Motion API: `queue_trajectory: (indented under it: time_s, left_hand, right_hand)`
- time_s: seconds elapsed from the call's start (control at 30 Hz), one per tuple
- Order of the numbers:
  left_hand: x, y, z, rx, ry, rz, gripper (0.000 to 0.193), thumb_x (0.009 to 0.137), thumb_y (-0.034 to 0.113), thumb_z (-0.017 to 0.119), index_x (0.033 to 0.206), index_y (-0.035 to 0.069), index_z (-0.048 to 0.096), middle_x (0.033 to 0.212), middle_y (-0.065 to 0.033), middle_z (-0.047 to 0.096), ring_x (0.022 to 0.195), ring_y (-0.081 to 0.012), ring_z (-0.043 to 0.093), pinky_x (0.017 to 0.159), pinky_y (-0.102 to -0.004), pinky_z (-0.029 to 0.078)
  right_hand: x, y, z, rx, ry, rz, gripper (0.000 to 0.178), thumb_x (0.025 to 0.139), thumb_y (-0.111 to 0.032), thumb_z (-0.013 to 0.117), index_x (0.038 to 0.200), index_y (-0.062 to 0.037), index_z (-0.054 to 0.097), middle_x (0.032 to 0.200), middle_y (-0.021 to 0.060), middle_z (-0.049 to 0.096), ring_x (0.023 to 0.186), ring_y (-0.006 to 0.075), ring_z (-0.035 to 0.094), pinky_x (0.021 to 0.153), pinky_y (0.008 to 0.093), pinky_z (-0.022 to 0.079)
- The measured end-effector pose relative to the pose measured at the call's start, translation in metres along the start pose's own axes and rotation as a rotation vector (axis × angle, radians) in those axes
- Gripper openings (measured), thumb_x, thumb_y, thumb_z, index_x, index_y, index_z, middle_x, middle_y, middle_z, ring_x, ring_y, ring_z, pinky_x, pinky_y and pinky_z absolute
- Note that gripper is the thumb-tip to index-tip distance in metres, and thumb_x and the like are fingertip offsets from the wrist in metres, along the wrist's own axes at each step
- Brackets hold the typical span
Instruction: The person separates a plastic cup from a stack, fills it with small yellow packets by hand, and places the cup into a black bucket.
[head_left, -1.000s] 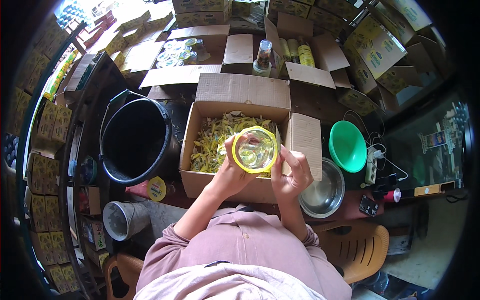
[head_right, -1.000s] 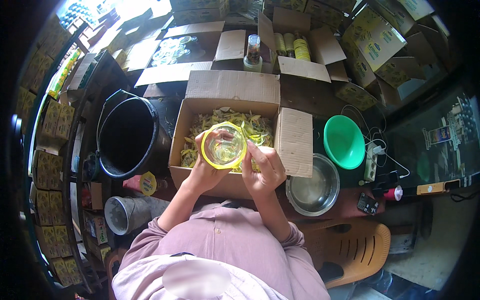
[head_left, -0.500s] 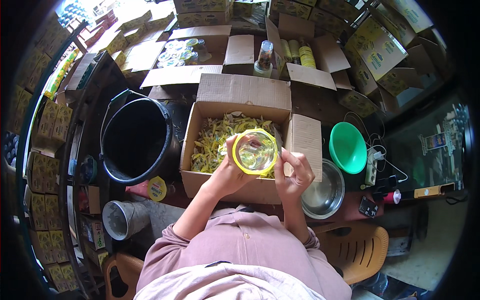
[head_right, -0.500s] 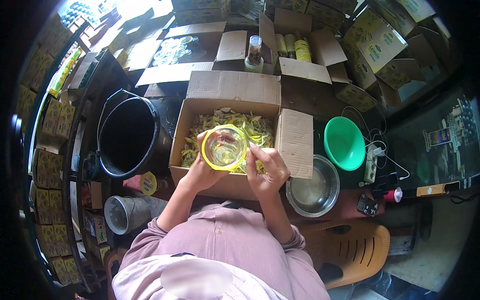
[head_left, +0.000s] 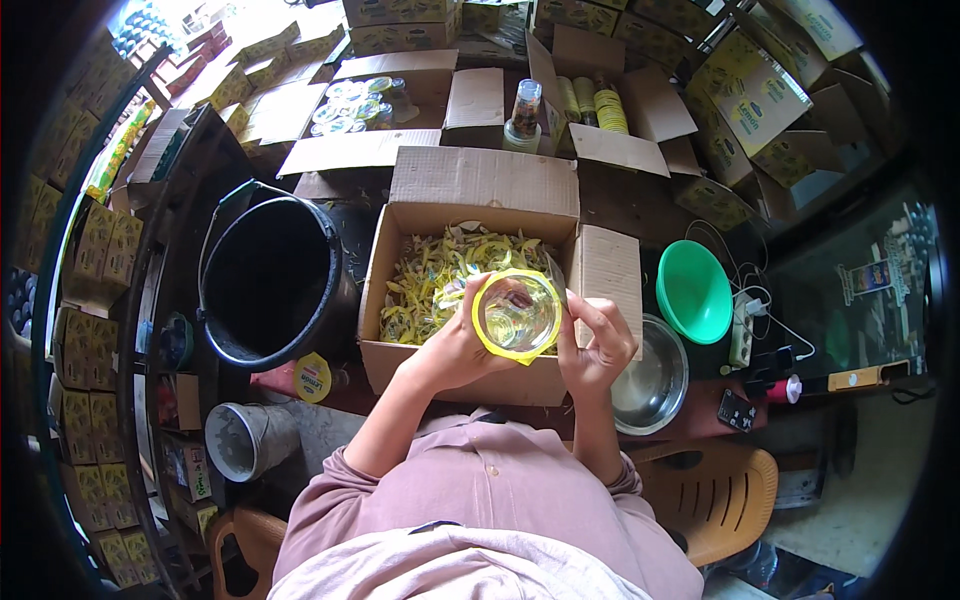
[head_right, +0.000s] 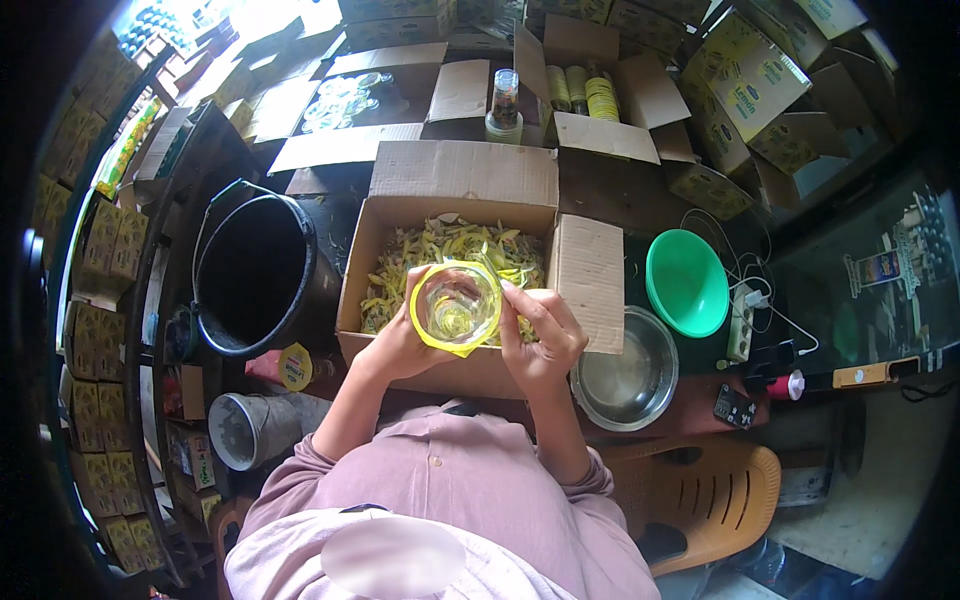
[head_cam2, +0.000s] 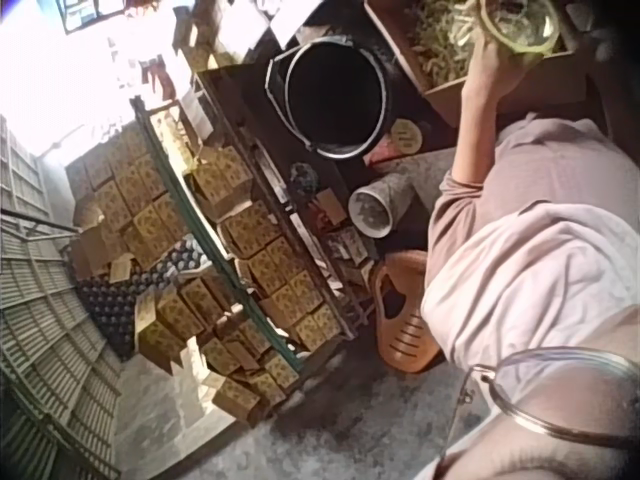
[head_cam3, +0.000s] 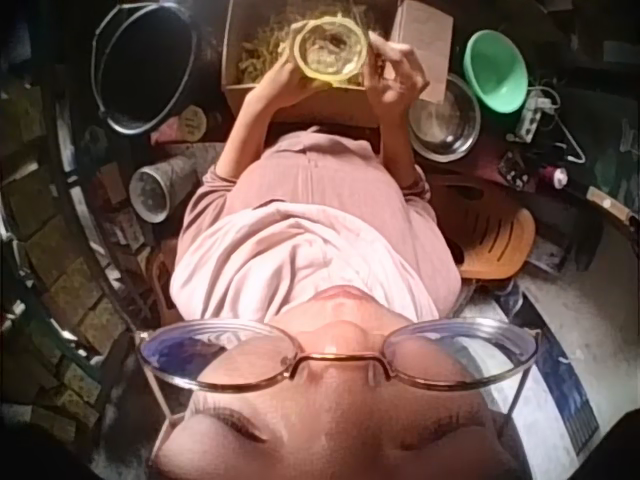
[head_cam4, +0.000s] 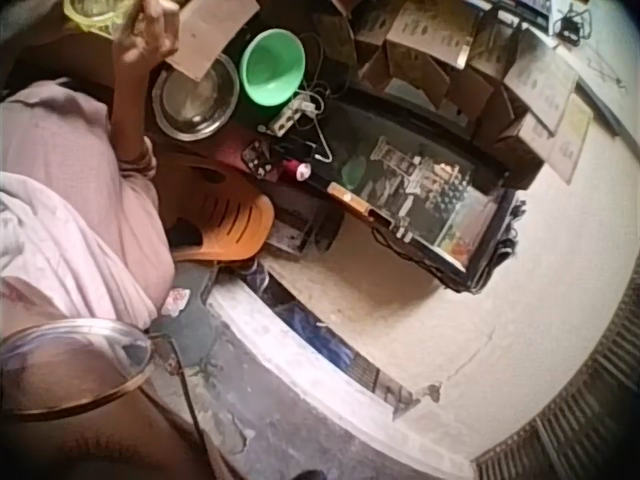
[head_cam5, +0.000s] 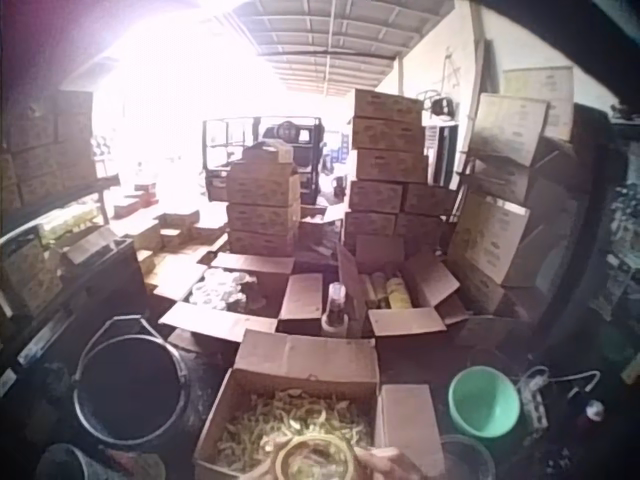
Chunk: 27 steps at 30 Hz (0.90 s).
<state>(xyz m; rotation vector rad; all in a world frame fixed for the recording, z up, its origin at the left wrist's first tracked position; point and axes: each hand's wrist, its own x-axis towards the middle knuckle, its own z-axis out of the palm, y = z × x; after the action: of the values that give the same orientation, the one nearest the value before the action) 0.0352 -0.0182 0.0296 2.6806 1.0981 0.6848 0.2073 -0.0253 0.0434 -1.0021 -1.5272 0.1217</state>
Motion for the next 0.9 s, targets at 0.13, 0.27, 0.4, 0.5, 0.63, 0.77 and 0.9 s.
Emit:
queue_trajectory:
  time_s: [0.13, 0.27, 0.4, 0.5, 0.63, 0.77, 0.9]
  left_hand:
    - [-0.004, -0.004, 0.0, -0.271, 0.089, -0.058, 0.104, 0.07, 0.027, 0.072, 0.13, -0.001, -0.008, 0.121, -0.0185, 0.041, 0.114, -0.0281, 0.043, 0.102, -0.0369, 0.028]
    - [-0.005, -0.004, 0.008, -0.401, 0.201, -0.077, 0.103, 0.072, 0.025, 0.071, 0.129, -0.002, -0.01, 0.119, -0.0195, 0.042, 0.113, -0.031, 0.044, 0.1, -0.0374, 0.029]
    - [-0.002, -0.001, 0.002, -0.436, 0.163, -0.117, 0.101, 0.072, 0.024, 0.071, 0.128, -0.002, -0.009, 0.119, -0.0197, 0.042, 0.113, -0.0324, 0.044, 0.099, -0.0377, 0.03]
    - [0.0, 0.001, -0.001, -0.474, 0.219, -0.121, 0.095, 0.072, 0.023, 0.071, 0.128, -0.001, -0.002, 0.118, -0.0195, 0.043, 0.112, -0.0329, 0.045, 0.097, -0.0383, 0.033]
    - [0.001, 0.001, -0.005, -0.514, 0.183, -0.175, 0.088, 0.071, 0.023, 0.071, 0.127, 0.001, 0.006, 0.117, -0.0201, 0.043, 0.11, -0.0337, 0.046, 0.093, -0.0389, 0.036]
    - [0.0, 0.001, -0.003, -0.58, 0.152, -0.183, 0.09, 0.072, 0.023, 0.071, 0.128, 0.001, 0.004, 0.117, -0.0211, 0.043, 0.109, -0.0346, 0.046, 0.092, -0.0393, 0.037]
    - [-0.006, -0.001, 0.002, -0.453, 0.184, -0.129, 0.095, 0.071, 0.023, 0.071, 0.129, 0.0, -0.001, 0.118, -0.0221, 0.042, 0.11, -0.0352, 0.045, 0.093, -0.0393, 0.037]
  right_hand:
    - [0.003, -0.001, 0.002, 0.01, -0.023, -0.009, 0.026, 0.065, 0.007, 0.066, 0.088, -0.0066, 0.066, 0.067, 0.0064, 0.059, 0.058, 0.0141, 0.057, 0.053, 0.0247, 0.046]
    - [0.003, -0.001, 0.001, 0.001, -0.019, 0.03, 0.025, 0.066, 0.006, 0.067, 0.087, -0.0064, 0.066, 0.067, 0.006, 0.059, 0.058, 0.0139, 0.056, 0.053, 0.0247, 0.046]
    - [-0.001, -0.003, 0.0, -0.002, 0.031, -0.009, 0.024, 0.066, 0.005, 0.067, 0.087, -0.0064, 0.066, 0.067, 0.0058, 0.058, 0.058, 0.0141, 0.057, 0.052, 0.0246, 0.046]
    - [-0.005, -0.006, -0.002, -0.034, 0.069, -0.05, 0.024, 0.066, 0.005, 0.068, 0.086, -0.0063, 0.066, 0.067, 0.0054, 0.058, 0.059, 0.0143, 0.057, 0.053, 0.0244, 0.046]
    - [-0.01, -0.005, -0.002, -0.083, 0.06, -0.092, 0.024, 0.065, 0.006, 0.068, 0.086, -0.0062, 0.066, 0.066, 0.0047, 0.057, 0.058, 0.0144, 0.056, 0.052, 0.0244, 0.046]
    - [-0.009, -0.005, 0.0, -0.163, 0.059, -0.156, 0.025, 0.064, 0.006, 0.068, 0.086, -0.006, 0.066, 0.065, 0.0044, 0.056, 0.057, 0.0145, 0.055, 0.051, 0.025, 0.045]
    - [-0.004, -0.004, 0.0, -0.131, 0.044, -0.131, 0.025, 0.064, 0.006, 0.068, 0.086, -0.0061, 0.066, 0.064, 0.0043, 0.055, 0.057, 0.0146, 0.054, 0.051, 0.0255, 0.045]
